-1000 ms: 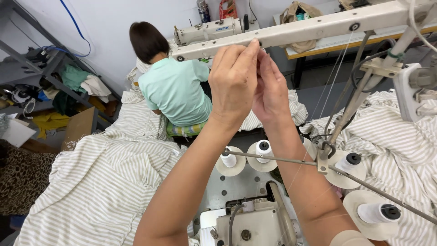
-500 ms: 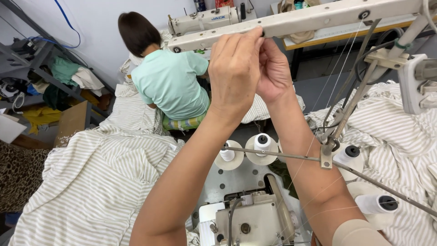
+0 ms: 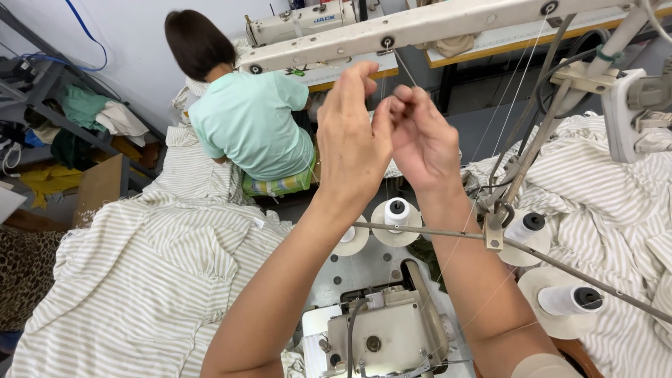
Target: Threading an industrial sewing machine by guiding thread through various tension discs and eyelets
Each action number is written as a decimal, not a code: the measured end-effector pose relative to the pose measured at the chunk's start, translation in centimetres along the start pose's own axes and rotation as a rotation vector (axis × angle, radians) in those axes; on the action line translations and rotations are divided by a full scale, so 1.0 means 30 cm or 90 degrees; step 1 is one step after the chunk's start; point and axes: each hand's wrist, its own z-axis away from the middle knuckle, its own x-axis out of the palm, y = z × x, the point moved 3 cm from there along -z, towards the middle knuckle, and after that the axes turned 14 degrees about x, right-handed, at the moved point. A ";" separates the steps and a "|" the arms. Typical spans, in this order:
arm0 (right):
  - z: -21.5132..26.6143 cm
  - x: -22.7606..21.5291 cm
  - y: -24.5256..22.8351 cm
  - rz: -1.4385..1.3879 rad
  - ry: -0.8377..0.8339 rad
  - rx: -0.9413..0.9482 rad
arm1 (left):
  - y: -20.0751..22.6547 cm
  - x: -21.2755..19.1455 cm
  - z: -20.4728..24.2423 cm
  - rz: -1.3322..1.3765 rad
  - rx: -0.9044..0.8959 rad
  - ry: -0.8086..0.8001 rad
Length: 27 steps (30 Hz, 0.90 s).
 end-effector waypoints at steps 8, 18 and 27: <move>0.214 0.073 0.057 0.461 0.056 -0.185 | 0.008 -0.054 0.046 0.071 -0.094 -0.035; 0.390 0.068 0.090 0.787 0.093 -0.176 | 0.020 -0.045 0.072 0.257 -0.277 -0.135; 0.314 0.121 0.060 0.572 0.146 -0.155 | -0.032 0.023 0.167 0.027 -0.205 -0.385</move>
